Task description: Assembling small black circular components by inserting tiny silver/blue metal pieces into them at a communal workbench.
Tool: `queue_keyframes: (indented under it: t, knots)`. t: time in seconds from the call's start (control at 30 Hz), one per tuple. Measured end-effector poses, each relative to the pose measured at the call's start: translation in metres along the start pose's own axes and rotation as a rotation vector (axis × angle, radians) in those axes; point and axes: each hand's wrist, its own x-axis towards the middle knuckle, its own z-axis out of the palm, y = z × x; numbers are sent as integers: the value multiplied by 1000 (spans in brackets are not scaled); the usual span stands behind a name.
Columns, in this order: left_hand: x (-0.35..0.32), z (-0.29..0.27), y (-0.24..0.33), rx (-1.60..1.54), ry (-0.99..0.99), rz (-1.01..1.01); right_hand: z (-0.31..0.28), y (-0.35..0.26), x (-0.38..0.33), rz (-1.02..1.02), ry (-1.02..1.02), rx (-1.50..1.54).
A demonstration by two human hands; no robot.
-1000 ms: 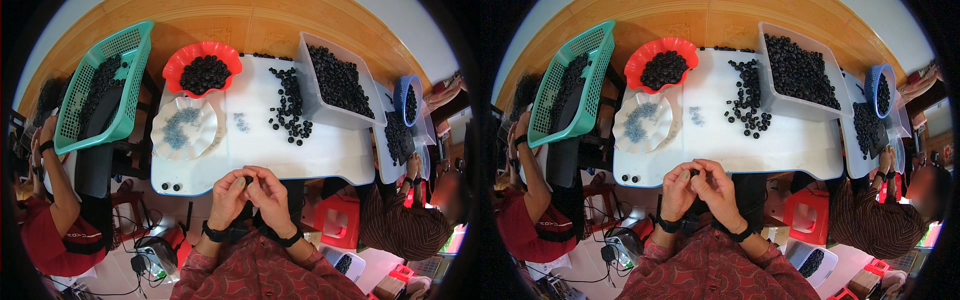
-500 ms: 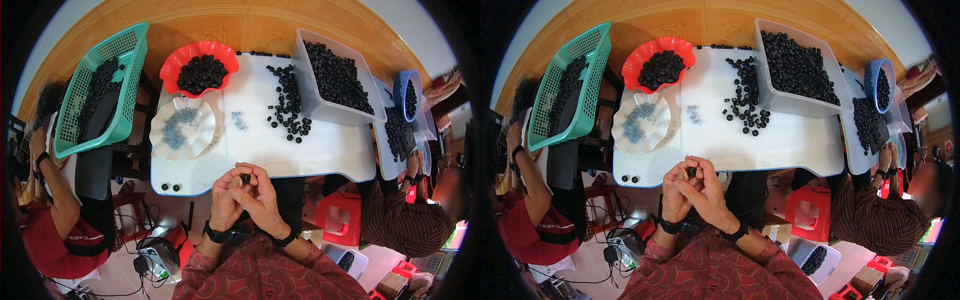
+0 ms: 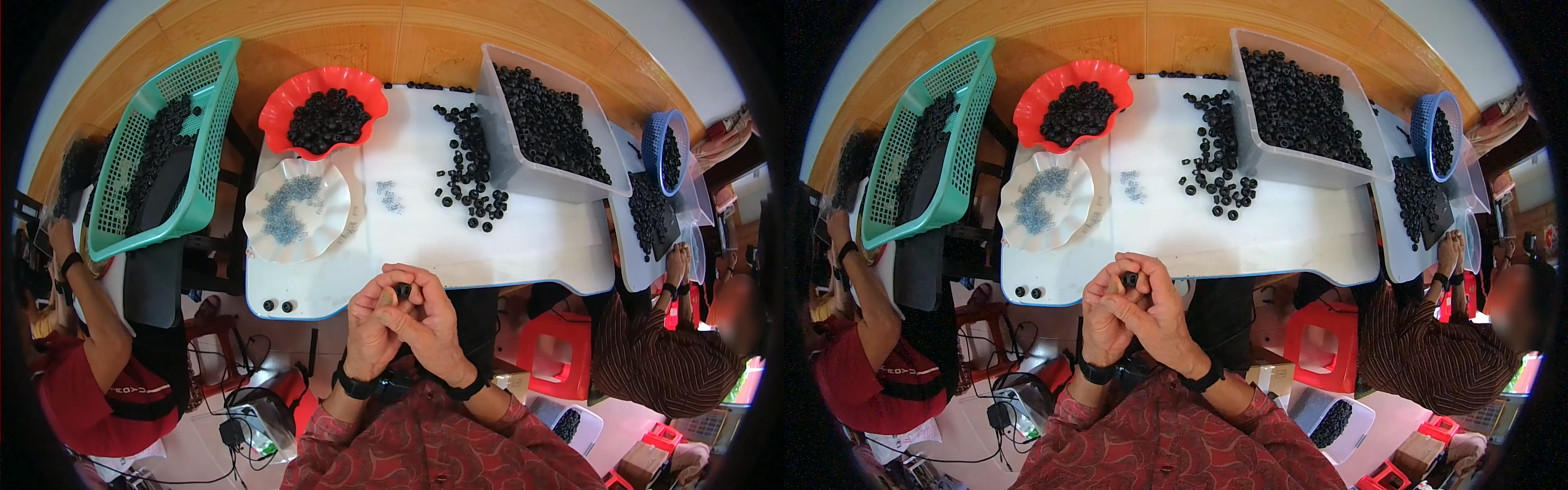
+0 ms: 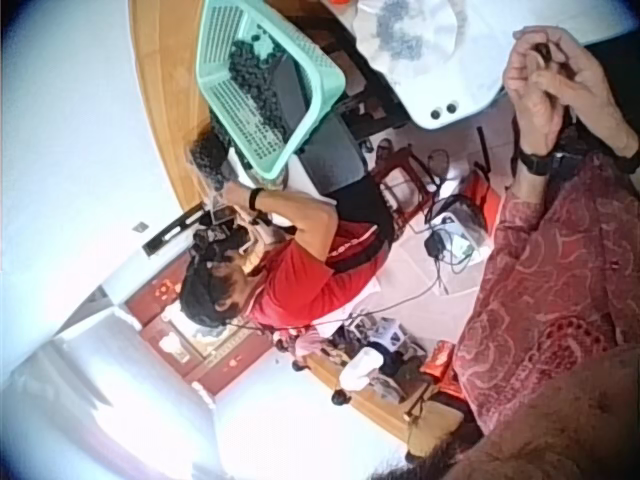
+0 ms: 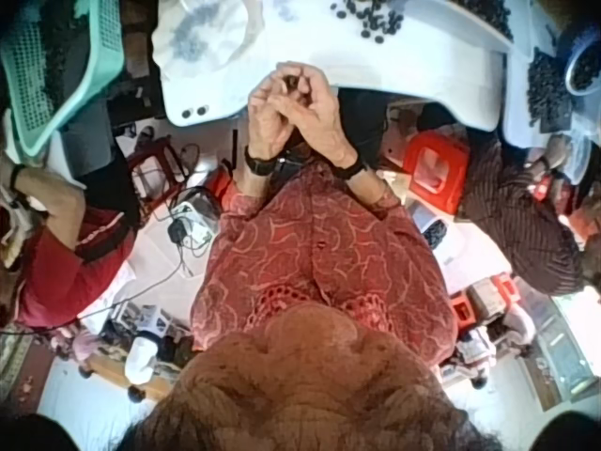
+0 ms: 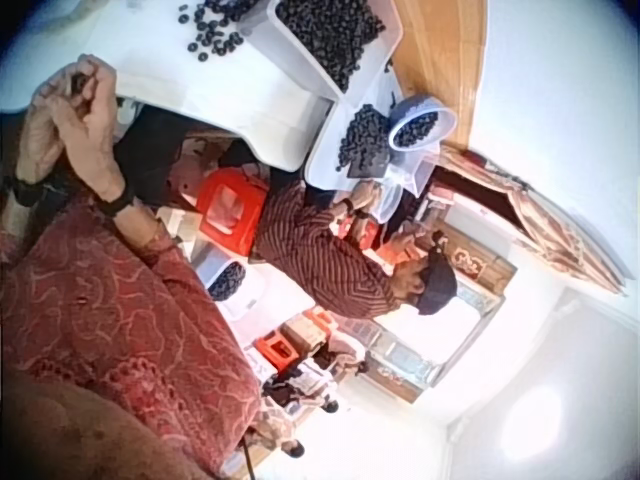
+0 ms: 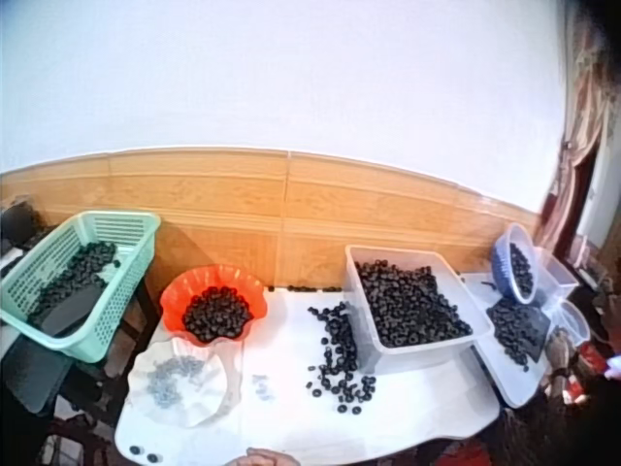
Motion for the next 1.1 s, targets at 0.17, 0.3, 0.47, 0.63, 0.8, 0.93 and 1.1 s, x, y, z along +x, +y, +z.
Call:
queue_keyframes:
  t: [0.17,0.3,0.47,0.63,0.8,0.93,1.1]
  knots:
    - [1,-10,-1,-35,-52,-43,1,2,2,-51,31,-36]
    - [1,-10,2,-5,-50,-42,-4,-1,2,-208,89,-292]
    - [2,-12,1,168,32,-14,-9,-19,-1,-309,89,-379]
    - [-2,-17,8,186,-62,-102,-24,-21,-4,-210,36,-335]
    - [-6,-14,6,176,-73,-130,-29,-23,-8,-299,-16,-418]
    - [-11,-8,3,182,-71,-129,-32,-18,-13,-284,8,-319]
    - [-21,7,2,218,-63,-74,-33,-24,-19,-273,54,-177]
